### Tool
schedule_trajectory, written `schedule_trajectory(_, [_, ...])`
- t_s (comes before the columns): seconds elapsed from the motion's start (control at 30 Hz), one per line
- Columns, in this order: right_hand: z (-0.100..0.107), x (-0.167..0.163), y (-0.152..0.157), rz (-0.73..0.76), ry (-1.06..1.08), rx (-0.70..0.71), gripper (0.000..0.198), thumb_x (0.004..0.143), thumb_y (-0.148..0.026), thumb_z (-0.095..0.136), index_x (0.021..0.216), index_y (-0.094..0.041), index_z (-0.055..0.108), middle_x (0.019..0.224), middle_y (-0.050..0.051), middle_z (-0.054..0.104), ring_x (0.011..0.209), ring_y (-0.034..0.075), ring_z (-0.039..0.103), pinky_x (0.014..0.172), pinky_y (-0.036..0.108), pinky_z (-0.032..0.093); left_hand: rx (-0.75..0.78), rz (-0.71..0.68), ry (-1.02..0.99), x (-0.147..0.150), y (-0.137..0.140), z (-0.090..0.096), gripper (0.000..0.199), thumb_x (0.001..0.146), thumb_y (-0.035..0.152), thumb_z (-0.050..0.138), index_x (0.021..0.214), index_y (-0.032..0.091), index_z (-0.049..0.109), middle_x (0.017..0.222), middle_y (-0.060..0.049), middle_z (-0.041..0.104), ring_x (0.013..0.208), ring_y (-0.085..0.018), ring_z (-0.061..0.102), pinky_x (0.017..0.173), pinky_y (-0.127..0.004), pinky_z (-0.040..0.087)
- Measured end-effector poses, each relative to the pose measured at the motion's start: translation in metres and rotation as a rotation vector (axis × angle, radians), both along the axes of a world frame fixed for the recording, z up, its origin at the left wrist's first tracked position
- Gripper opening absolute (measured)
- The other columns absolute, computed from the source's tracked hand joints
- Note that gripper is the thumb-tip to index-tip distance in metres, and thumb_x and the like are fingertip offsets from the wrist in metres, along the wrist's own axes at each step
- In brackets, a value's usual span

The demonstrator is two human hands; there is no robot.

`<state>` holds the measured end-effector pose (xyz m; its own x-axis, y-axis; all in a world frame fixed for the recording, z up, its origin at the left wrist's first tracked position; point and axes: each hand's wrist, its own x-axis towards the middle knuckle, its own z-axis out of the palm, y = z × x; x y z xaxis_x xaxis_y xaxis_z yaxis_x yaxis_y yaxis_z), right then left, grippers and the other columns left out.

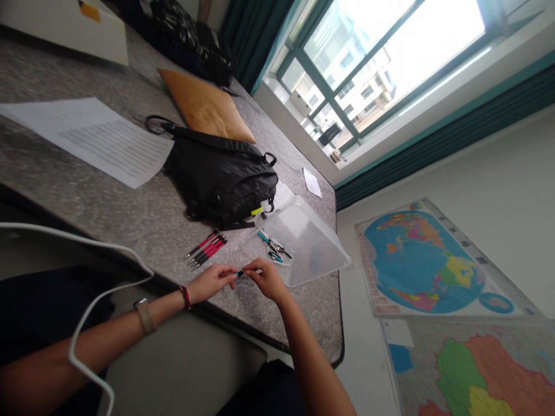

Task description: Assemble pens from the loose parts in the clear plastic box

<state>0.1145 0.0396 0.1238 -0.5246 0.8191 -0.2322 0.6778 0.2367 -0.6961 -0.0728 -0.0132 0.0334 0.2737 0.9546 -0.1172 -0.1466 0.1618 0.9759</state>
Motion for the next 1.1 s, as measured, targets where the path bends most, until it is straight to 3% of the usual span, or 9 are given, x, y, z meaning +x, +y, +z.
schedule_trajectory(0.23, [0.001,-0.001,-0.003,-0.098,0.040,-0.032,0.023,0.083,-0.038,0.068,0.098,-0.020,0.072,0.089,0.005,0.071,0.082,0.019,0.065,0.074,0.030,0.052,-0.045,-0.096,-0.075,-0.002,-0.002,0.005,0.045,0.082,0.055,0.054,0.093,0.015,0.070,0.064,-0.001,0.067,0.052,-0.013,0.050,0.050,-0.024,0.034])
schedule_trajectory(0.37, [0.005,-0.002,-0.004,-0.079,0.027,-0.023,0.021,0.084,-0.039,0.068,0.093,-0.020,0.072,0.087,0.005,0.072,0.082,0.019,0.065,0.073,0.030,0.051,-0.133,-0.198,-0.194,-0.003,-0.001,0.007,0.050,0.080,0.059,0.052,0.095,0.014,0.066,0.058,0.002,0.059,0.039,-0.006,0.030,0.040,-0.023,0.018])
schedule_trajectory(0.47, [0.009,-0.002,-0.007,-0.047,-0.004,0.015,0.021,0.086,-0.040,0.066,0.089,-0.020,0.071,0.087,0.005,0.071,0.081,0.018,0.064,0.072,0.029,0.050,-0.171,-0.254,-0.254,-0.003,0.000,0.009,0.054,0.078,0.062,0.053,0.099,0.013,0.064,0.058,0.004,0.056,0.036,-0.004,0.025,0.039,-0.022,0.013])
schedule_trajectory(0.67, [0.011,-0.009,-0.018,0.009,-0.118,0.106,0.031,0.097,-0.045,0.049,0.084,-0.020,0.063,0.079,0.003,0.068,0.074,0.016,0.060,0.066,0.026,0.045,-0.114,-0.240,-0.202,-0.004,-0.002,0.011,0.046,0.080,0.058,0.053,0.089,0.015,0.065,0.061,0.003,0.059,0.038,-0.005,0.027,0.040,-0.023,0.016])
schedule_trajectory(0.9, [0.007,-0.012,-0.022,0.031,-0.258,0.109,0.052,0.100,-0.049,0.037,0.060,-0.020,0.053,0.054,0.000,0.055,0.054,0.013,0.051,0.057,0.025,0.035,0.074,-0.183,-0.034,-0.007,-0.006,0.015,0.039,0.085,0.050,0.052,0.065,0.019,0.065,0.057,0.000,0.061,0.053,-0.013,0.048,0.054,-0.025,0.033])
schedule_trajectory(1.1, [0.013,-0.004,-0.025,0.024,-0.117,0.091,0.032,0.097,-0.049,0.046,0.088,-0.021,0.059,0.077,0.002,0.065,0.068,0.015,0.058,0.063,0.025,0.041,0.047,-0.160,-0.054,-0.006,-0.005,0.016,0.037,0.084,0.051,0.052,0.084,0.018,0.070,0.062,0.000,0.066,0.056,-0.014,0.052,0.057,-0.025,0.036])
